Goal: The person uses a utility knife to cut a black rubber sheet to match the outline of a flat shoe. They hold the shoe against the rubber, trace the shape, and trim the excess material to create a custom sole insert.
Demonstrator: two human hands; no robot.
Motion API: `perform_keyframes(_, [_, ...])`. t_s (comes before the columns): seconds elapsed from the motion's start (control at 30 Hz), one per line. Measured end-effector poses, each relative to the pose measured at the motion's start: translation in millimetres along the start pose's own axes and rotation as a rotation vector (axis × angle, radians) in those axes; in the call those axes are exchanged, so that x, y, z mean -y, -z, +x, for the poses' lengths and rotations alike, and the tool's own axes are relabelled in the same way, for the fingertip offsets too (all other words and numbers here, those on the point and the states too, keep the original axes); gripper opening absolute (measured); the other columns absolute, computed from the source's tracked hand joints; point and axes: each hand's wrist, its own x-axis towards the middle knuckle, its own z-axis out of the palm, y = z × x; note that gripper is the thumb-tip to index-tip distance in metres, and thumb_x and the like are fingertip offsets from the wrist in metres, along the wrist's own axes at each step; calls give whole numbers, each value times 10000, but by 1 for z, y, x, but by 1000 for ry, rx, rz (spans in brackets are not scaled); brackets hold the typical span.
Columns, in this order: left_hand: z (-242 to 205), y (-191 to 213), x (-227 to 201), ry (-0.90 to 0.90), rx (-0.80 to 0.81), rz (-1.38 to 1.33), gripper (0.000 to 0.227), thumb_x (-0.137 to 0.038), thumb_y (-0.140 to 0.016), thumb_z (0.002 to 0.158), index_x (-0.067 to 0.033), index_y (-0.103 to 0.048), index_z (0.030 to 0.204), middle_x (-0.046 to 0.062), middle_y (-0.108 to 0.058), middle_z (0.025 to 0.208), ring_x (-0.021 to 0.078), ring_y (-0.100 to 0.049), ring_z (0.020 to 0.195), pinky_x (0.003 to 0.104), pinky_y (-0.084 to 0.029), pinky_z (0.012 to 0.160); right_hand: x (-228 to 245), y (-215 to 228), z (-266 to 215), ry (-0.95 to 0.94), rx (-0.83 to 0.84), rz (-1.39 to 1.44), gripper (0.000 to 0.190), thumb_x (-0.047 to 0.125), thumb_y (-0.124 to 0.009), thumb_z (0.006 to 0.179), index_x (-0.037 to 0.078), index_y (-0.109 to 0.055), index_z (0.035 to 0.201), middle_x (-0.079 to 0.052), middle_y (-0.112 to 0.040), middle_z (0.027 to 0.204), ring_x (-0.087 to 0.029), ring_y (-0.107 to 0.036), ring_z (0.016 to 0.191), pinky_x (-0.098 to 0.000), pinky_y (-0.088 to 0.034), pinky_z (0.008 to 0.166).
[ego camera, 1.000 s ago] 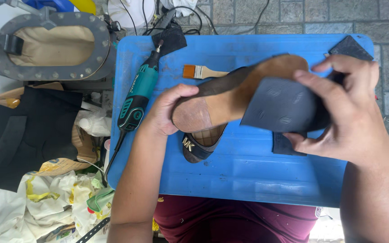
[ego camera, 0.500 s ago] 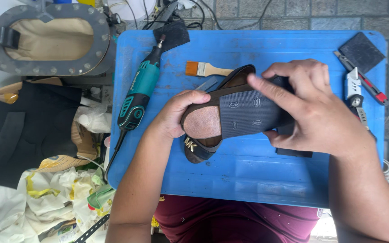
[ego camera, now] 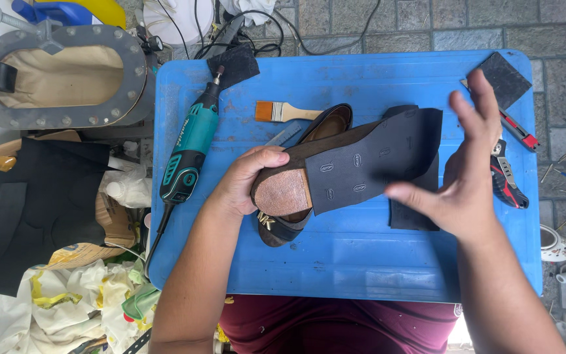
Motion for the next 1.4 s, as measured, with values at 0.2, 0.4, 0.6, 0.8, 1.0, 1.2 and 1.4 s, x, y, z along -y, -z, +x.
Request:
perform_keyframes(0.2, [-1,0,4,-47,66,13,294,-241,-700,903,44,-700,976,135,-720,913,186,-701,773,311,-584,700,-31,-20,-36,-697,-122,619,815,128,-852,874,52,-368,1526,-177,-497,1457,-243,-647,1184,-367,-588,837])
perform_keyframes(0.4, [-2,-2,6,-108,107,20,327,-238,-699,922,70,-697,1032,145,-718,944,188,-696,797,316,-581,734,-63,29,-28,-680,16,803,420,-74,-626,1016,34,-459,1385,-178,-682,1226,-259,-705,1071,-404,-616,832])
perform_keyframes(0.6, [-4,-14,5,-147,71,-21,413,-256,-676,874,85,-681,1108,156,-741,996,203,-725,848,328,-604,782,-71,41,-34,-639,-161,1210,282,-123,-571,1088,58,-471,1280,-187,-671,1161,-276,-722,1020,-441,-612,864])
perform_keyframes(0.8, [-4,-10,10,-177,131,-28,330,-220,-705,945,89,-675,1059,160,-727,958,194,-710,802,322,-595,740,-65,14,-38,-552,-148,1247,307,-92,-584,1143,91,-477,1365,-222,-698,1166,-282,-737,926,-402,-620,747])
perform_keyframes(1.0, [-3,-11,14,-151,160,-26,296,-206,-708,918,71,-703,1023,144,-735,915,170,-709,759,303,-594,693,-57,5,-33,-564,-202,1127,253,-88,-588,1174,53,-463,1342,-233,-701,1185,-271,-739,923,-374,-627,717])
perform_keyframes(1.2, [-2,-16,18,-123,117,-16,273,-189,-706,911,66,-710,1009,143,-737,907,161,-704,746,297,-589,681,-52,1,-30,-554,-202,1058,251,-79,-589,1175,47,-462,1351,-243,-706,1177,-277,-749,939,-374,-638,726])
perform_keyframes(1.4, [-1,-15,20,-110,151,-19,253,-210,-697,933,42,-705,958,140,-728,877,173,-705,713,308,-599,634,-50,0,-31,-563,-225,1037,287,-77,-616,1150,35,-473,1373,-222,-707,1204,-273,-748,973,-391,-646,739])
